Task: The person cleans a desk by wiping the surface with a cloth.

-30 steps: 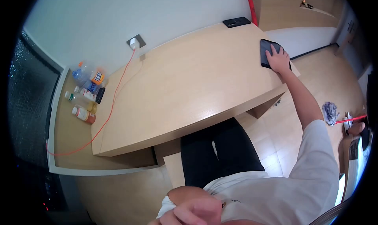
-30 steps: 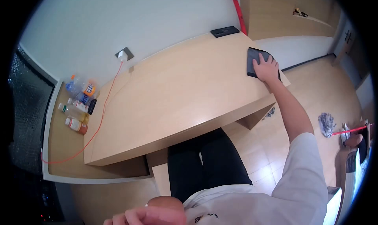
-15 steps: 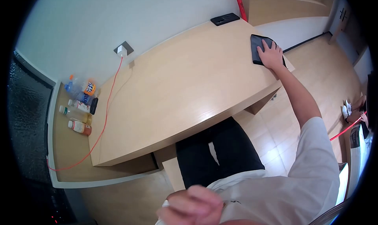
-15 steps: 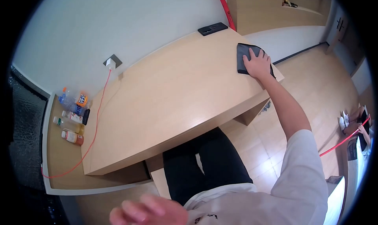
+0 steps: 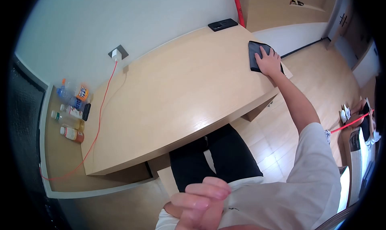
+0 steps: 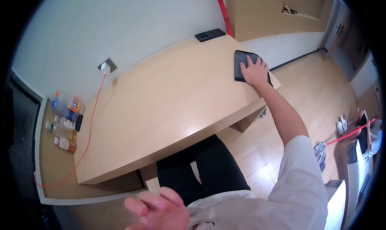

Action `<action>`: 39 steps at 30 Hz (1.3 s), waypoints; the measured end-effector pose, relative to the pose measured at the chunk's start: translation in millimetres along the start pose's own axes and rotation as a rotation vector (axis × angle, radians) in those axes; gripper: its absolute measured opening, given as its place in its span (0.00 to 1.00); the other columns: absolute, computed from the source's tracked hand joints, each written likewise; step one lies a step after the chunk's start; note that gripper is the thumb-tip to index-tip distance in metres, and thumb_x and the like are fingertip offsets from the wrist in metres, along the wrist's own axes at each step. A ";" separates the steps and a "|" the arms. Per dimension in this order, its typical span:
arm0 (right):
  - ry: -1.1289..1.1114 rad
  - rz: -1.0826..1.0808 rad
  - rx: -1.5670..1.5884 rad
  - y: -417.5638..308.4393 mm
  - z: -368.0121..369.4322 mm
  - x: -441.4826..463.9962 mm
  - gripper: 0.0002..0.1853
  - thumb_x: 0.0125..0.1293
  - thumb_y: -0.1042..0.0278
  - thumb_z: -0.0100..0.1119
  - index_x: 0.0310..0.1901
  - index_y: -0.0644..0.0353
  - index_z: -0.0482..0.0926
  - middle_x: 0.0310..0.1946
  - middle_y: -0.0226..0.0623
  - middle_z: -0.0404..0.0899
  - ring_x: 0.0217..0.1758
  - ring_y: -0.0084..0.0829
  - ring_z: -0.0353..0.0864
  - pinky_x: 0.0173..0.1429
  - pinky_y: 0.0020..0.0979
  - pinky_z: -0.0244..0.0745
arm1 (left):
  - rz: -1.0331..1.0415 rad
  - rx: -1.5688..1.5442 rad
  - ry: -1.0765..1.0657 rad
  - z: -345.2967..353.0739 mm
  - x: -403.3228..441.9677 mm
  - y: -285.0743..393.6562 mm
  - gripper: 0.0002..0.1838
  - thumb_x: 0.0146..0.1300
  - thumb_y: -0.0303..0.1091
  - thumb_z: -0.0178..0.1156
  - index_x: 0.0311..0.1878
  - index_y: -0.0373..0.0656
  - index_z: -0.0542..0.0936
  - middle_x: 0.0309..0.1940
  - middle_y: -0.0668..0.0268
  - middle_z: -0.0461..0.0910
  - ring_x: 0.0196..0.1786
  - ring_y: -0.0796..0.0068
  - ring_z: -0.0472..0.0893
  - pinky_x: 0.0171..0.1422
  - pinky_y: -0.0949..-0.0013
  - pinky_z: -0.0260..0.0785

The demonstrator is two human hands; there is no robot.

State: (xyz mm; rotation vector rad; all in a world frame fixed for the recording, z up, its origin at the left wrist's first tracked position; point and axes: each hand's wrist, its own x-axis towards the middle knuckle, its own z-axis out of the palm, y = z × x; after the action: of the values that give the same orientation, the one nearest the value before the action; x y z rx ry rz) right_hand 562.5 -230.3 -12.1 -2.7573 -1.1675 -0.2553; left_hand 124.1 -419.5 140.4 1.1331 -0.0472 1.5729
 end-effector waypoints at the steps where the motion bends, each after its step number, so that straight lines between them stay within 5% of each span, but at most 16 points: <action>1: 0.000 -0.003 0.000 -0.5 1.0 0.5 0.37 0.77 0.34 0.36 0.81 0.43 0.61 0.79 0.59 0.58 0.80 0.59 0.59 0.83 0.55 0.45 | 0.077 0.073 -0.004 -2.7 0.0 -5.7 0.20 0.76 0.47 0.49 0.58 0.44 0.79 0.63 0.51 0.74 0.63 0.56 0.76 0.63 0.48 0.68; 3: 0.003 -0.003 -0.009 1.9 3.9 2.1 0.37 0.77 0.34 0.36 0.81 0.42 0.61 0.79 0.59 0.58 0.80 0.59 0.58 0.83 0.55 0.45 | 0.233 0.219 0.007 -8.5 0.0 -17.6 0.17 0.77 0.46 0.52 0.52 0.43 0.81 0.57 0.56 0.77 0.59 0.54 0.78 0.56 0.50 0.75; 6: 0.014 -0.011 0.017 3.6 4.0 2.6 0.37 0.76 0.34 0.37 0.81 0.43 0.62 0.78 0.61 0.59 0.80 0.61 0.58 0.84 0.56 0.45 | 0.454 0.561 -0.110 -70.5 41.3 4.2 0.18 0.81 0.47 0.49 0.58 0.45 0.79 0.69 0.58 0.77 0.70 0.53 0.75 0.78 0.48 0.64; 8: 0.026 -0.023 0.020 4.3 5.9 3.1 0.37 0.77 0.34 0.37 0.81 0.43 0.62 0.78 0.61 0.59 0.80 0.61 0.59 0.83 0.56 0.45 | 0.544 0.635 -0.153 -96.9 71.3 30.3 0.18 0.80 0.47 0.49 0.58 0.45 0.79 0.68 0.57 0.77 0.70 0.52 0.75 0.78 0.48 0.64; 14: 0.039 -0.057 0.028 4.4 1.8 1.1 0.36 0.77 0.35 0.38 0.79 0.44 0.65 0.76 0.61 0.62 0.76 0.62 0.64 0.81 0.57 0.50 | 0.524 0.526 -0.402 -104.8 122.7 91.7 0.19 0.80 0.47 0.49 0.59 0.44 0.79 0.68 0.57 0.77 0.70 0.52 0.75 0.78 0.48 0.64; 25: -0.009 -0.037 -0.017 2.5 0.4 -0.7 0.38 0.77 0.36 0.39 0.81 0.48 0.62 0.77 0.62 0.60 0.80 0.61 0.60 0.85 0.53 0.48 | 0.630 0.365 -0.553 -103.5 127.7 106.5 0.19 0.80 0.47 0.49 0.59 0.43 0.79 0.68 0.56 0.77 0.69 0.52 0.75 0.78 0.48 0.64; 27: 0.188 -0.561 -0.528 39.1 16.6 -21.1 0.27 0.81 0.55 0.44 0.76 0.58 0.67 0.73 0.57 0.68 0.76 0.56 0.67 0.79 0.45 0.63 | 0.575 0.380 -0.544 -113.4 150.4 114.5 0.19 0.80 0.47 0.49 0.59 0.43 0.79 0.68 0.55 0.77 0.69 0.52 0.75 0.78 0.48 0.64; 29: -0.148 -0.313 -0.302 75.4 42.8 -136.0 0.30 0.79 0.47 0.43 0.77 0.51 0.67 0.74 0.58 0.66 0.77 0.59 0.65 0.81 0.50 0.56 | 0.379 0.411 -0.517 -116.1 151.2 134.3 0.19 0.80 0.46 0.49 0.59 0.43 0.79 0.67 0.55 0.77 0.69 0.52 0.75 0.77 0.49 0.64; 31: 0.089 -0.048 0.033 -6.2 9.0 4.5 0.33 0.77 0.39 0.41 0.78 0.44 0.67 0.75 0.60 0.65 0.78 0.61 0.62 0.82 0.55 0.50 | 0.449 0.435 -0.571 -119.8 139.9 144.1 0.20 0.80 0.46 0.49 0.60 0.43 0.79 0.67 0.55 0.77 0.69 0.52 0.75 0.77 0.49 0.64; 33: 0.066 -0.048 0.040 9.5 13.4 12.0 0.38 0.74 0.32 0.39 0.80 0.41 0.64 0.77 0.60 0.62 0.78 0.61 0.62 0.83 0.56 0.48 | 0.428 0.460 -0.561 -109.0 136.1 142.7 0.20 0.80 0.46 0.49 0.60 0.43 0.79 0.67 0.55 0.77 0.69 0.51 0.75 0.77 0.49 0.64; 39: 0.042 -0.023 0.043 6.9 9.0 8.9 0.37 0.75 0.33 0.40 0.80 0.40 0.65 0.77 0.60 0.60 0.79 0.60 0.60 0.83 0.54 0.47 | 0.458 0.487 -0.558 -103.7 135.1 142.1 0.20 0.80 0.46 0.49 0.60 0.42 0.79 0.67 0.54 0.78 0.69 0.51 0.76 0.77 0.49 0.64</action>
State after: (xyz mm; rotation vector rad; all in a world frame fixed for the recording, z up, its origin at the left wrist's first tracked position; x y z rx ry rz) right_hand 574.5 -227.1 -19.4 -2.6891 -1.1815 -0.2857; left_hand -36.6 -311.6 248.7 2.0385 -0.3281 1.6551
